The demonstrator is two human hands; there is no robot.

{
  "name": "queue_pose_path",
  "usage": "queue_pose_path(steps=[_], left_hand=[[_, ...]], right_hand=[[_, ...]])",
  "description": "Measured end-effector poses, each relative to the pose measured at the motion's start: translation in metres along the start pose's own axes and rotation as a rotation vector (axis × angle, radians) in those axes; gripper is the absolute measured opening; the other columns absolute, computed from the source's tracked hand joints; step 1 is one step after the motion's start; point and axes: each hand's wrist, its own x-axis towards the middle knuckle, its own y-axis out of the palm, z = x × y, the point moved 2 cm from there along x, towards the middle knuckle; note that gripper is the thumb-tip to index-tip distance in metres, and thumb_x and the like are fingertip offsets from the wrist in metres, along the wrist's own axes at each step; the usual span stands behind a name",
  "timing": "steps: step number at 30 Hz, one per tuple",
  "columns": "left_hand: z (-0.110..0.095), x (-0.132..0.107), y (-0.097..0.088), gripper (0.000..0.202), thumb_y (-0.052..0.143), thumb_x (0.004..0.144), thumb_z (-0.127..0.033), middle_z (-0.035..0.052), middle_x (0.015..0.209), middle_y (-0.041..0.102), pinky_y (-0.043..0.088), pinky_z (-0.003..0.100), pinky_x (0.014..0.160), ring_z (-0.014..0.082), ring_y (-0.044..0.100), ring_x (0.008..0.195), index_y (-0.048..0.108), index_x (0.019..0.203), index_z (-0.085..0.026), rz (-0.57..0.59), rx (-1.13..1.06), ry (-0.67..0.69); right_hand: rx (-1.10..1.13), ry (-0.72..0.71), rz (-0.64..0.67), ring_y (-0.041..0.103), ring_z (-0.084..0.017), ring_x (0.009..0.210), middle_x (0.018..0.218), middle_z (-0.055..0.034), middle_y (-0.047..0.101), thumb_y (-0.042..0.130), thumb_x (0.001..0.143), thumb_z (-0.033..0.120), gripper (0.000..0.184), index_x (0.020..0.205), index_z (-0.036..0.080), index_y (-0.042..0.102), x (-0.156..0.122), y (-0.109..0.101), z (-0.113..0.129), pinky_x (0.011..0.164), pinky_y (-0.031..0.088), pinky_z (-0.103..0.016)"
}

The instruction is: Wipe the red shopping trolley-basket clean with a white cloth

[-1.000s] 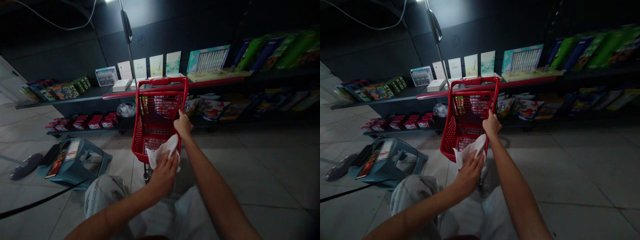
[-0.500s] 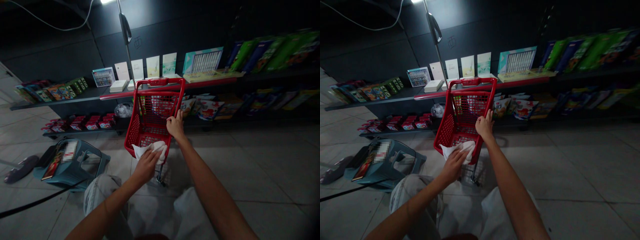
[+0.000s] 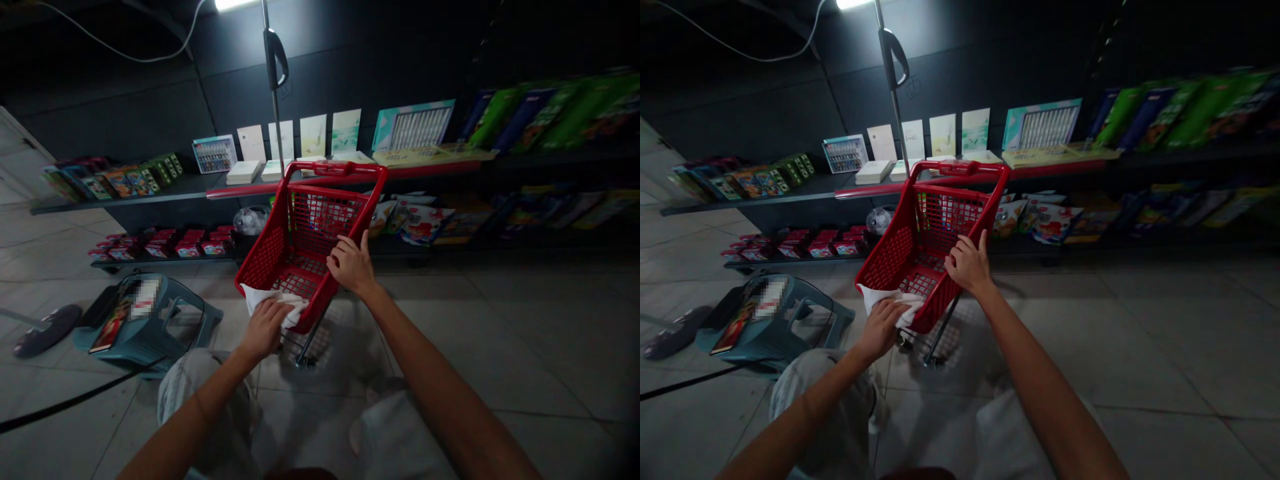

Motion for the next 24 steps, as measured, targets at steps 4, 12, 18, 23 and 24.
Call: queue_pose_path(steps=[4, 12, 18, 23, 24], left_hand=[[0.017, -0.012, -0.018, 0.056, 0.046, 0.078, -0.006, 0.0117, 0.12, 0.07, 0.048, 0.047, 0.103, 0.028, 0.058, 0.114, 0.065, 0.129, -0.019, -0.051, 0.029, -0.041], [0.043, -0.036, -0.031, 0.053, 0.042, 0.082, -0.005, 0.0082, 0.129, 0.069, 0.037, 0.056, 0.123, 0.0264, 0.054, 0.132, 0.065, 0.127, -0.021, -0.19, -0.013, -0.167], [0.035, -0.051, -0.015, 0.058, 0.034, 0.089, -0.004, 0.0102, 0.144, 0.064, 0.032, 0.061, 0.128, 0.025, 0.044, 0.151, 0.06, 0.138, -0.02, -0.427, -0.043, -0.353], [0.028, -0.046, -0.011, 0.074, 0.037, 0.085, 0.001, 0.0084, 0.155, 0.057, 0.027, 0.061, 0.131, 0.025, 0.035, 0.158, 0.049, 0.153, -0.025, -0.46, 0.001, -0.41], [0.028, -0.044, -0.011, 0.077, 0.038, 0.083, 0.002, 0.008, 0.157, 0.056, 0.026, 0.061, 0.132, 0.0246, 0.034, 0.159, 0.048, 0.154, -0.025, -0.453, 0.016, -0.417]], right_hand=[[0.091, -0.216, 0.122, 0.062, -0.027, 0.121, 0.108, -0.0057, 0.074, 0.059, 0.1, 0.046, 0.027, 0.096, 0.023, 0.073, -0.002, -0.01, 0.006, 0.131, -0.002, -0.066], [0.011, -0.292, 0.146, 0.062, -0.027, 0.105, 0.099, -0.007, 0.073, 0.066, 0.096, 0.054, 0.033, 0.098, 0.022, 0.074, 0.006, -0.002, 0.032, 0.127, 0.019, -0.056], [-0.051, -0.218, 0.14, 0.059, -0.028, 0.105, 0.097, -0.0084, 0.073, 0.062, 0.097, 0.063, 0.043, 0.094, 0.021, 0.074, 0.007, 0.005, 0.055, 0.116, 0.026, -0.051], [-0.082, -0.166, 0.123, 0.057, -0.028, 0.105, 0.1, -0.0101, 0.073, 0.058, 0.098, 0.065, 0.047, 0.097, 0.021, 0.074, 0.004, 0.008, 0.073, 0.116, 0.025, -0.049], [-0.088, -0.156, 0.117, 0.057, -0.028, 0.105, 0.1, -0.0105, 0.073, 0.057, 0.098, 0.065, 0.047, 0.098, 0.021, 0.074, 0.004, 0.009, 0.076, 0.116, 0.025, -0.05]])
